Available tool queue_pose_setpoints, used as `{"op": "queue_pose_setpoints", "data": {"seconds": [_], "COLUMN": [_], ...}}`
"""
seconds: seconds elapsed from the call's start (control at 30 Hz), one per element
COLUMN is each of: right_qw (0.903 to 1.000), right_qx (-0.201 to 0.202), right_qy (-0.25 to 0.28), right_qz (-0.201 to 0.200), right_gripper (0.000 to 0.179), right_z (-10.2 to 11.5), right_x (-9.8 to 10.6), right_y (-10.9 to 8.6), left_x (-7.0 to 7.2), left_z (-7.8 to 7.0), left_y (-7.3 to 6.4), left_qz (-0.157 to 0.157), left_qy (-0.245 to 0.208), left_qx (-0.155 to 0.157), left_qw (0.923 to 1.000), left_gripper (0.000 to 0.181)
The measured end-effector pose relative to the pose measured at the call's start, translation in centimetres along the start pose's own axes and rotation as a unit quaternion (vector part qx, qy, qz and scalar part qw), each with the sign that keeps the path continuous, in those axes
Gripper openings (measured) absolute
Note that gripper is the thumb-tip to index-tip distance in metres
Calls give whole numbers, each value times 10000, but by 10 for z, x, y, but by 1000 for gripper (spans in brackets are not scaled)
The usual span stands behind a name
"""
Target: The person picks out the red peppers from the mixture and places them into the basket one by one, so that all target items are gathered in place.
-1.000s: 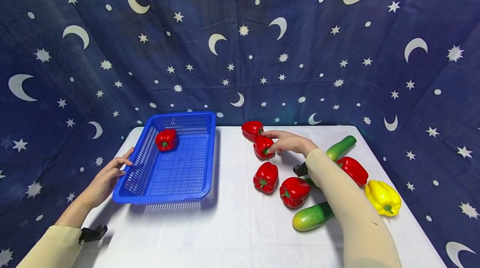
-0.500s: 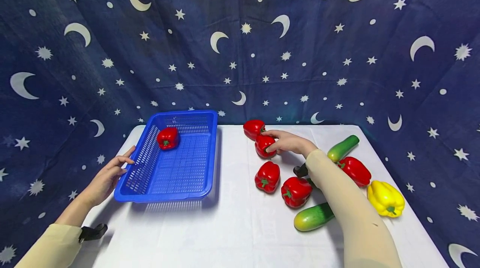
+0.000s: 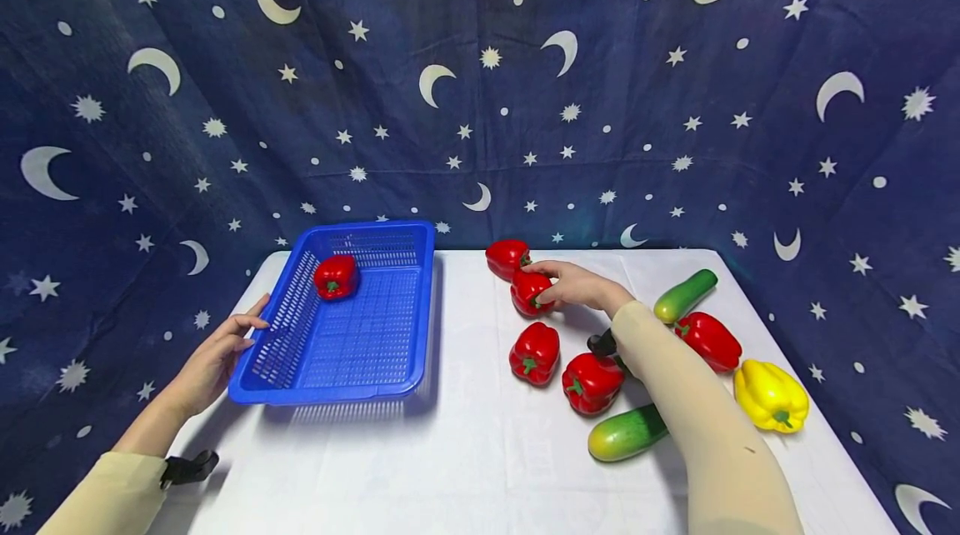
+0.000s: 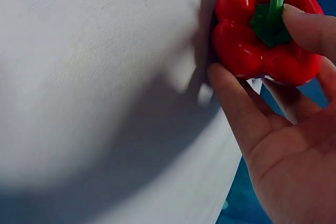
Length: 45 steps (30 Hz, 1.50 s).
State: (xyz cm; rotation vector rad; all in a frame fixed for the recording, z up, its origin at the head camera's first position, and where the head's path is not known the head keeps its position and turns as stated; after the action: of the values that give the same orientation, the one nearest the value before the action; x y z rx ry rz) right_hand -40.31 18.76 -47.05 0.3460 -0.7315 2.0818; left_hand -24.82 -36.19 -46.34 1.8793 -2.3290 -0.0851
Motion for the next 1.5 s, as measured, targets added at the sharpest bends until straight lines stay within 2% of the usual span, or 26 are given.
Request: {"op": "queue_pose_setpoints", "data": {"seconds": [0.23,0.57,0.97,1.13,1.33,1.5], "right_qw": [9997,9998,9993,9992,9995,9995], "right_qx": [131,-49,-283,-340,-265,-241], "right_qy": [-132,-26,225,194,175,159], "right_qz": [-139,-187,-78,-59,-89,-123], "right_gripper": [68,70,79,87,88,86], "right_z": [-5,-13,-17,-18,-17,-15], "right_x": [10,21,15,13,11,10], "right_y": [-10,-21,-21,-20,-18,-19], "left_x": [-3,-1,-1,-1,-2,-4], "left_z": [-1,1,5,6,3,-1], "left_y": [-2,-2,-4,-6,-5,-4], "left_qz": [47,-79,-175,-182,-100,64], "left_qy": [-386,-334,-376,-292,-202,123], "left_qx": [-6,11,-31,-28,-83,-115], "left_qw": [9992,9994,9991,9994,9997,9998], "left_gripper": [34,33,32,32,31,31]}}
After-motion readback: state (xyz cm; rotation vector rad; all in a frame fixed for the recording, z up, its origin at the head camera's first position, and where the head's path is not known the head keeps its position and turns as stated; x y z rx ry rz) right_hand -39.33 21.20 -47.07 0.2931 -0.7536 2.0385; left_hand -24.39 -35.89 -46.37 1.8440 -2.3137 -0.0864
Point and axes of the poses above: each hand's wrist, its own y-axis towards the middle knuckle, its own x-axis out of the back of the hand, z = x × y, the point moved 6 cm from there along y, towards the middle knuckle, and after that the axes turned 4 degrees about -x, right-handed, at the moved point
